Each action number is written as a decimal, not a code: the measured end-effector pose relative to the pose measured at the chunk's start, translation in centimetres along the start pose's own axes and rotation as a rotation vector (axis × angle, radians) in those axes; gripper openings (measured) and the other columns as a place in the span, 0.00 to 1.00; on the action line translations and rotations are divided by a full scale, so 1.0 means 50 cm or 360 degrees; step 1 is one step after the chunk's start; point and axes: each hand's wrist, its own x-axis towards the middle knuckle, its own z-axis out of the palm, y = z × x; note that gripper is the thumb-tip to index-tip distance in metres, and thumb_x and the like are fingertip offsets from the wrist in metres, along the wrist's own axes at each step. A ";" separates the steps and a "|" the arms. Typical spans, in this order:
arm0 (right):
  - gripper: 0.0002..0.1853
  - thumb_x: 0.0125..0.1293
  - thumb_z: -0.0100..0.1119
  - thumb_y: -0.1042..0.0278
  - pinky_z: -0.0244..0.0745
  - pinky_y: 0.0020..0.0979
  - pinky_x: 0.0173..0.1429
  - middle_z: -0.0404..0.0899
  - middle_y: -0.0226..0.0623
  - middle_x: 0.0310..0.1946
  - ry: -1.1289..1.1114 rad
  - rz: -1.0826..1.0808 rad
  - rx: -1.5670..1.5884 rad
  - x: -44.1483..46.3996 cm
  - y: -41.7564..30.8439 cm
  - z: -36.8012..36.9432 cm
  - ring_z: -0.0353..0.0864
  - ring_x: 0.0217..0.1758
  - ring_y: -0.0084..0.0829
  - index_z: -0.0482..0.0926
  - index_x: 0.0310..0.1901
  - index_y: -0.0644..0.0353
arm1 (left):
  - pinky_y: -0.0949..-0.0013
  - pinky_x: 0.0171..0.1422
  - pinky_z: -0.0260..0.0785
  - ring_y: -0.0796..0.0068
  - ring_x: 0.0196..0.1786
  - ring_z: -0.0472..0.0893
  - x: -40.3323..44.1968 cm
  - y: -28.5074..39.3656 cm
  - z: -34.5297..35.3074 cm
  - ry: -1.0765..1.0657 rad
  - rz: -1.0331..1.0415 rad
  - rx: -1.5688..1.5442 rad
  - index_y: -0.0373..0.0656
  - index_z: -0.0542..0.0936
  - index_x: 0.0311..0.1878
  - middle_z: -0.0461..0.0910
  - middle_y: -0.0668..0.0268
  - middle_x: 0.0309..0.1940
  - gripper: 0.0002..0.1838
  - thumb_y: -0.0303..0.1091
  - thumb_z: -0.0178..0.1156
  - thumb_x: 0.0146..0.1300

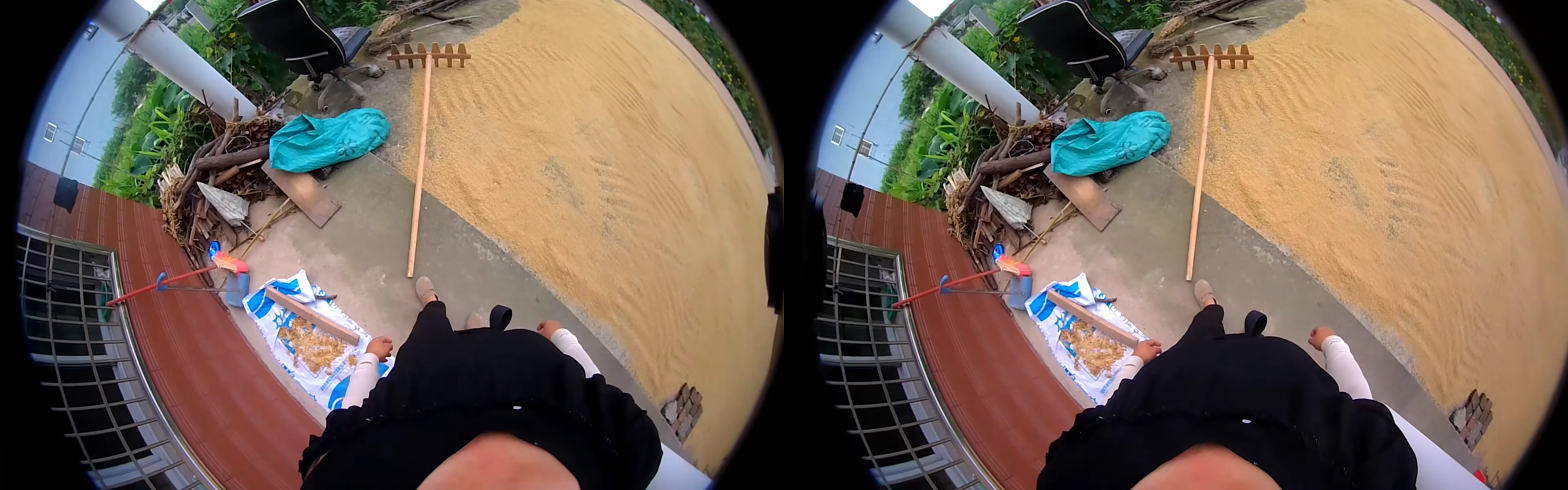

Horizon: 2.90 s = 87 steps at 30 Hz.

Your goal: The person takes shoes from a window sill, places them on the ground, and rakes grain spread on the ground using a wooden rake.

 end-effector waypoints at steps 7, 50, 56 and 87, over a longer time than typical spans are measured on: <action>0.15 0.46 0.53 0.62 0.68 0.34 0.47 0.76 0.43 0.35 0.0086 -0.0046 -0.0015 0.105 -0.237 -0.159 0.74 0.42 0.40 0.76 0.36 0.57 | 0.65 0.28 0.71 0.70 0.27 0.78 0.096 0.089 -0.171 -0.0032 -0.0015 0.0150 0.44 0.73 0.43 0.77 0.64 0.27 0.16 0.30 0.52 0.48; 0.18 0.46 0.54 0.60 0.67 0.33 0.50 0.75 0.44 0.40 0.0011 -0.0326 -0.0099 0.829 -0.797 -0.982 0.73 0.45 0.40 0.76 0.39 0.57 | 0.70 0.27 0.70 0.75 0.25 0.75 0.568 0.797 -0.574 0.0193 -0.0155 -0.0223 0.46 0.73 0.42 0.75 0.67 0.25 0.14 0.29 0.51 0.49; 0.16 0.49 0.55 0.63 0.73 0.27 0.33 0.79 0.36 0.27 0.0071 -0.0269 -0.0168 0.906 -0.815 -1.000 0.79 0.26 0.26 0.74 0.41 0.60 | 0.68 0.32 0.72 0.72 0.29 0.76 0.589 0.787 -0.664 0.0277 -0.0252 -0.0389 0.48 0.73 0.43 0.76 0.65 0.28 0.15 0.29 0.51 0.49; 0.20 0.46 0.57 0.57 0.70 0.31 0.46 0.78 0.40 0.35 0.0049 -0.0362 -0.0440 0.874 -0.939 -0.979 0.77 0.40 0.35 0.76 0.41 0.58 | 0.70 0.30 0.70 0.74 0.28 0.75 0.592 0.753 -0.715 0.0291 -0.0095 -0.0607 0.43 0.74 0.43 0.75 0.66 0.30 0.15 0.29 0.51 0.50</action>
